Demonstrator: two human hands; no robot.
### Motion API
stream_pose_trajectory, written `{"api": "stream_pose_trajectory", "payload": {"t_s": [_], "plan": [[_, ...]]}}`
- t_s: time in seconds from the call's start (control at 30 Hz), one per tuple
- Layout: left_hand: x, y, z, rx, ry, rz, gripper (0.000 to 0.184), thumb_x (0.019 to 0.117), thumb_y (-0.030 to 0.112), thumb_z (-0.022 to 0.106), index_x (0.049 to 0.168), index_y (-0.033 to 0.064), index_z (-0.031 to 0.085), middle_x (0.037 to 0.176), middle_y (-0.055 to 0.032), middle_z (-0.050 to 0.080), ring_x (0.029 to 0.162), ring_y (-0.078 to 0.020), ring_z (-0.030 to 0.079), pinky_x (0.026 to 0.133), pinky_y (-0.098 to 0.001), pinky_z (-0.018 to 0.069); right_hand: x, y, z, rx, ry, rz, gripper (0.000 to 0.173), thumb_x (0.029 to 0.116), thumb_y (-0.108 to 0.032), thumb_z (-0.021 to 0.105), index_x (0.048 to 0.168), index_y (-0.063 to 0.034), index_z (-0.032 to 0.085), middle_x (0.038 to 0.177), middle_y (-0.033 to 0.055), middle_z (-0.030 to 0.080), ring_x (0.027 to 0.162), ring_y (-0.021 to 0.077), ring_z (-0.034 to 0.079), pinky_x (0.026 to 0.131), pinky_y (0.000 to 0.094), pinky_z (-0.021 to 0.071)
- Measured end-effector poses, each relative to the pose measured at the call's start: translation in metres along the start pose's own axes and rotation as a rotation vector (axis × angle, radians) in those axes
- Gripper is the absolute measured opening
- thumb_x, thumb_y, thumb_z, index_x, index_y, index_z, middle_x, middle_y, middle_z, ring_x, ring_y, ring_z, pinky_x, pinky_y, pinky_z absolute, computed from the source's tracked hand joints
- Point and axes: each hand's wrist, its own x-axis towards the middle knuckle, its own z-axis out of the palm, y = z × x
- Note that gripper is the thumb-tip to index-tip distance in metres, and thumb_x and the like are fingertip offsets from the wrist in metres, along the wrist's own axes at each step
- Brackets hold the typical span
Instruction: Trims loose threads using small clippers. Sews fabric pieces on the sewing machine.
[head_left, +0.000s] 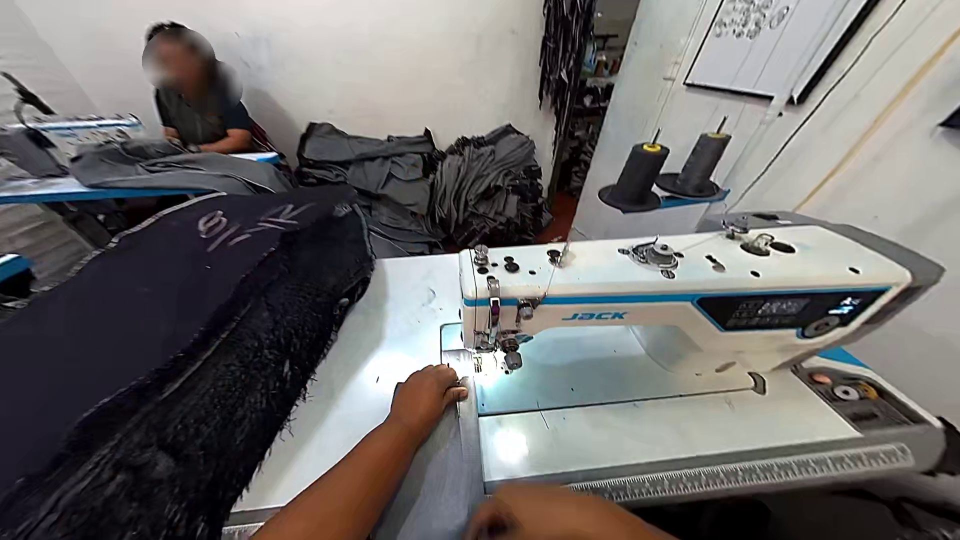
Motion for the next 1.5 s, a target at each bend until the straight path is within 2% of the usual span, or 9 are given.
{"api": "stream_pose_trajectory", "payload": {"t_s": [0.03,0.1,0.17,0.27,0.4,0.77,1.07,1.27,1.5], "plan": [[0.003,0.007,-0.002,-0.004,-0.024,0.013,0.043,0.1083,0.035,0.052,0.120,-0.0039,0.066,0.121,-0.0215,0.066,0.121,-0.0361,0.061,0.108,-0.0507,0.0437,0.001,0.001,-0.012,-0.150,0.181,0.064,0.030,0.1043,-0.021,0.057,0.114,0.0023,0.073,0.102,0.0244,0.072,0.096,0.0384,0.070,0.089,0.0577,0.0525],[0.008,0.017,-0.008,0.002,-0.086,-0.002,0.040,0.1070,0.034,0.055,0.121,-0.0013,0.067,0.123,-0.0197,0.067,0.123,-0.0358,0.060,0.108,-0.0532,0.0413,0.012,0.013,-0.030,-0.382,0.470,0.163,0.040,0.1045,-0.036,0.055,0.124,-0.0056,0.073,0.125,0.0180,0.069,0.120,0.0383,0.062,0.102,0.0576,0.0467],[0.013,0.018,-0.011,-0.029,-0.094,-0.053,0.038,0.1051,0.035,0.059,0.122,0.0023,0.069,0.125,-0.0168,0.068,0.124,-0.0333,0.060,0.110,-0.0525,0.0396,0.024,0.028,-0.037,-0.489,0.486,0.248,0.056,0.1030,-0.051,0.052,0.146,-0.0160,0.059,0.157,0.0066,0.049,0.149,0.0371,0.037,0.118,0.0630,0.0248],[0.021,0.003,0.002,-0.132,0.078,-0.036,0.036,0.1024,0.035,0.063,0.116,0.0033,0.073,0.118,-0.0150,0.071,0.117,-0.0309,0.064,0.106,-0.0503,0.0435,0.035,0.039,-0.042,-0.492,0.461,0.299,0.066,0.1015,-0.059,0.048,0.156,-0.0228,0.045,0.166,-0.0026,0.035,0.158,0.0351,0.017,0.121,0.0701,0.0045],[0.036,-0.004,-0.001,-0.095,0.101,-0.004,0.037,0.1056,0.034,0.056,0.119,0.0036,0.072,0.124,-0.0135,0.070,0.123,-0.0288,0.062,0.109,-0.0482,0.0428,0.044,0.044,-0.053,-0.449,0.533,0.276,0.064,0.0994,-0.060,0.052,0.151,-0.0231,0.053,0.162,-0.0033,0.043,0.156,0.0339,0.023,0.120,0.0710,0.0046],[0.040,-0.004,-0.005,-0.050,0.118,0.019,0.040,0.1048,0.035,0.056,0.117,0.0017,0.073,0.117,-0.0161,0.071,0.118,-0.0321,0.063,0.105,-0.0483,0.0432,0.049,0.049,-0.053,-0.449,0.579,0.237,0.063,0.0980,-0.062,0.053,0.149,-0.0236,0.056,0.158,-0.0029,0.048,0.155,0.0333,0.026,0.119,0.0722,0.0053],[0.049,-0.010,0.001,-0.033,0.219,0.048,0.038,0.1008,0.032,0.061,0.104,-0.0037,0.075,0.112,-0.0203,0.073,0.114,-0.0380,0.066,0.100,-0.0541,0.0467,0.049,0.046,-0.051,-0.401,0.611,0.221,0.054,0.1020,-0.052,0.053,0.144,-0.0190,0.061,0.155,0.0003,0.053,0.153,0.0335,0.031,0.119,0.0717,0.0072],[0.071,-0.018,-0.004,0.034,0.318,0.054,0.033,0.0956,0.020,0.067,0.113,-0.0075,0.071,0.117,-0.0258,0.071,0.117,-0.0424,0.065,0.102,-0.0586,0.0472,0.051,0.045,-0.051,-0.387,0.624,0.179,0.046,0.1044,-0.042,0.052,0.142,-0.0173,0.063,0.152,0.0020,0.056,0.151,0.0352,0.035,0.119,0.0718,0.0095],[0.091,-0.022,-0.014,0.065,0.263,-0.053,0.038,0.0977,0.022,0.066,0.121,-0.0075,0.068,0.123,-0.0265,0.068,0.124,-0.0415,0.061,0.108,-0.0558,0.0431,0.057,0.053,-0.048,-0.410,0.686,0.127,0.042,0.1049,-0.039,0.051,0.138,-0.0174,0.067,0.149,0.0012,0.059,0.149,0.0341,0.039,0.118,0.0719,0.0129]]}}
